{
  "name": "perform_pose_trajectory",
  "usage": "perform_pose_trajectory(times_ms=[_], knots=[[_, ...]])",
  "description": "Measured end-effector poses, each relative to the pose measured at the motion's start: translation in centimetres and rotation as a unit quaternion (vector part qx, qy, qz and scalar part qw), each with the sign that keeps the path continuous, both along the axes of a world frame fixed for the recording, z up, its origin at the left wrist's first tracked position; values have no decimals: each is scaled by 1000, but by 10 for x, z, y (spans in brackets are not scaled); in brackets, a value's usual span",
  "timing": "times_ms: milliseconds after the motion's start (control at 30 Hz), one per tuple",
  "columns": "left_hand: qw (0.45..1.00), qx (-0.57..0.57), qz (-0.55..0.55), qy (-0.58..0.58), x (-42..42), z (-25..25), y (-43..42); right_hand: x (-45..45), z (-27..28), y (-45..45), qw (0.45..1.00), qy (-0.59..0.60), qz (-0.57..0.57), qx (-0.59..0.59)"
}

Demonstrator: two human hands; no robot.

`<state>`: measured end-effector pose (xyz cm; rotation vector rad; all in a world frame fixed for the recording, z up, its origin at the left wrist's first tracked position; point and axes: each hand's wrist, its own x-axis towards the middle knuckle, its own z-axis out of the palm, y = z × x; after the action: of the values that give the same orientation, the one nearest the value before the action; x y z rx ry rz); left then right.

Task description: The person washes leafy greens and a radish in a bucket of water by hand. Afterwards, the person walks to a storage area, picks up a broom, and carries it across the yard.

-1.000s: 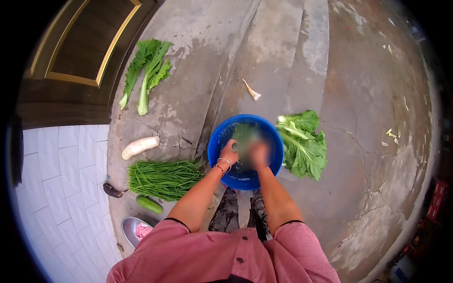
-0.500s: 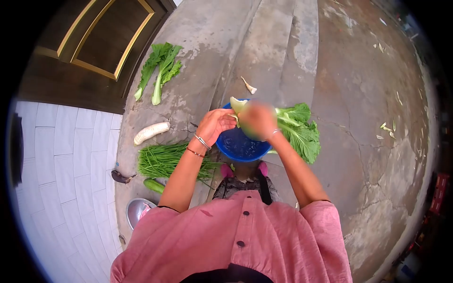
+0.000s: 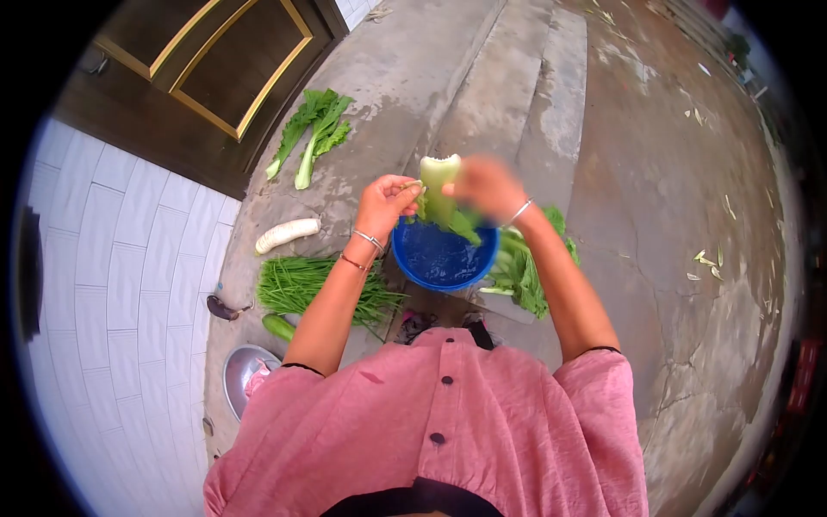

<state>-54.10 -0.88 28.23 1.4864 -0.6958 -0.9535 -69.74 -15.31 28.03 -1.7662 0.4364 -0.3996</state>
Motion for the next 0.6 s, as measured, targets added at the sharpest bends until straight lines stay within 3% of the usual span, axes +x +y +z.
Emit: perform_pose_trajectory(times_ms=[67,133,300,367,533,600], knots=[[999,11,19,-39,0,2,-3,-4,23,9,990,-33,79,112],[990,2,52,-129,1,-2,-7,-5,30,9,990,-4,91,106],[975,-48,90,-196,-4,-3,-10,-7,33,11,986,6,129,109],[968,-59,100,-221,-7,2,-9,-7,37,11,987,-51,150,-11],[931,-92,125,-329,-14,20,-8,-4,37,9,989,-60,133,-30],[953,-108,101,-264,-16,25,-9,-4,40,12,987,-87,131,-37]])
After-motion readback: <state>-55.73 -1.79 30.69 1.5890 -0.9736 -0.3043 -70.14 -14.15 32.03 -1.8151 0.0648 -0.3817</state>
